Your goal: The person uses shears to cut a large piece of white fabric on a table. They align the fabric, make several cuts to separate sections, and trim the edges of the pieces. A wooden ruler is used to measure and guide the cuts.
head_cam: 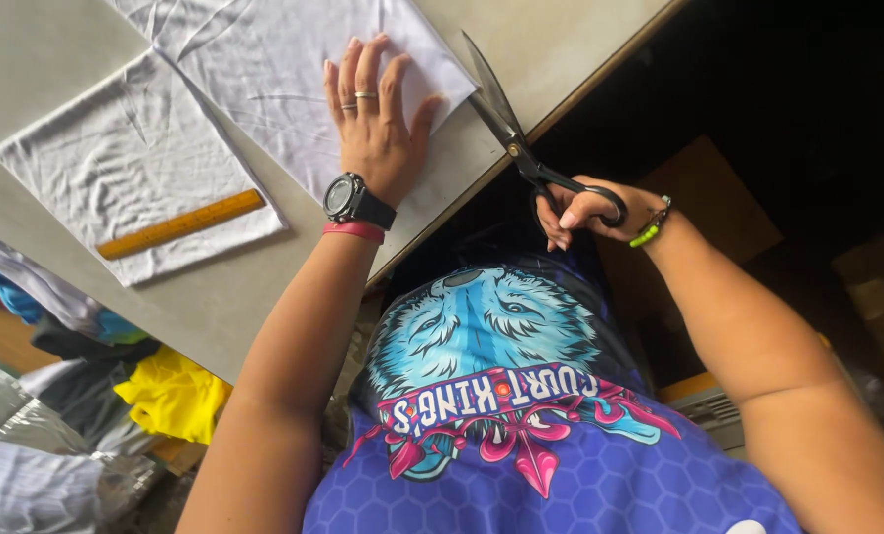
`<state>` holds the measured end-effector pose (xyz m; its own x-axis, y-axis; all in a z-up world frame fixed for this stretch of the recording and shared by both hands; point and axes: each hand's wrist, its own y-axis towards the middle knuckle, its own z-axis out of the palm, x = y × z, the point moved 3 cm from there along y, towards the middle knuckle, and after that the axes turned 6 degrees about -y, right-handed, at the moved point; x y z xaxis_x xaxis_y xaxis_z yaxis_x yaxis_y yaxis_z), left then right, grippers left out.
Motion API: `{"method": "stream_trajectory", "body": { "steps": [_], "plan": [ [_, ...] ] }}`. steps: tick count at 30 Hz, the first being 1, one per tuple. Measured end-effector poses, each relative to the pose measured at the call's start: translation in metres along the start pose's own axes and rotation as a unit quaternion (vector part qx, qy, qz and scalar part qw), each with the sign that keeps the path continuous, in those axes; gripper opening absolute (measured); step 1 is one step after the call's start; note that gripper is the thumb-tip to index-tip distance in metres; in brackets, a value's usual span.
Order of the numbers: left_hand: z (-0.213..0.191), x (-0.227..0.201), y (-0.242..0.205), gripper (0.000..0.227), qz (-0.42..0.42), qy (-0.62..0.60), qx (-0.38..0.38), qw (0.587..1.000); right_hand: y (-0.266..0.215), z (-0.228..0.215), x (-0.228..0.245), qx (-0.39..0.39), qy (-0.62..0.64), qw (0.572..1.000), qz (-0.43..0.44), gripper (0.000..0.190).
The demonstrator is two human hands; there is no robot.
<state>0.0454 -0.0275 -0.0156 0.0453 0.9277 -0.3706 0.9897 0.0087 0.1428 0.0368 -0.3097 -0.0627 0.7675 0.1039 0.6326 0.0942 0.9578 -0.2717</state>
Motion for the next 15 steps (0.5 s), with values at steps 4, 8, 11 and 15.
{"method": "stream_trajectory", "body": {
  "steps": [4,8,11,15],
  "plan": [
    [0.001,-0.002,-0.002,0.042,0.004,-0.006,0.014,1.000,-0.012,0.008,0.004,-0.005,-0.013,1.000,-0.009,0.033],
    [0.000,-0.005,0.001,0.042,0.004,0.000,0.001,1.000,-0.007,0.008,-0.003,-0.002,-0.009,1.000,-0.014,0.033],
    [-0.001,-0.007,-0.002,0.043,0.008,0.006,0.008,1.000,0.005,0.010,-0.003,-0.012,0.010,1.000,-0.012,0.031],
    [-0.006,-0.009,0.001,0.045,0.018,0.003,0.000,1.000,0.007,0.010,-0.006,-0.014,-0.001,1.000,-0.021,0.028]
  ]
}}
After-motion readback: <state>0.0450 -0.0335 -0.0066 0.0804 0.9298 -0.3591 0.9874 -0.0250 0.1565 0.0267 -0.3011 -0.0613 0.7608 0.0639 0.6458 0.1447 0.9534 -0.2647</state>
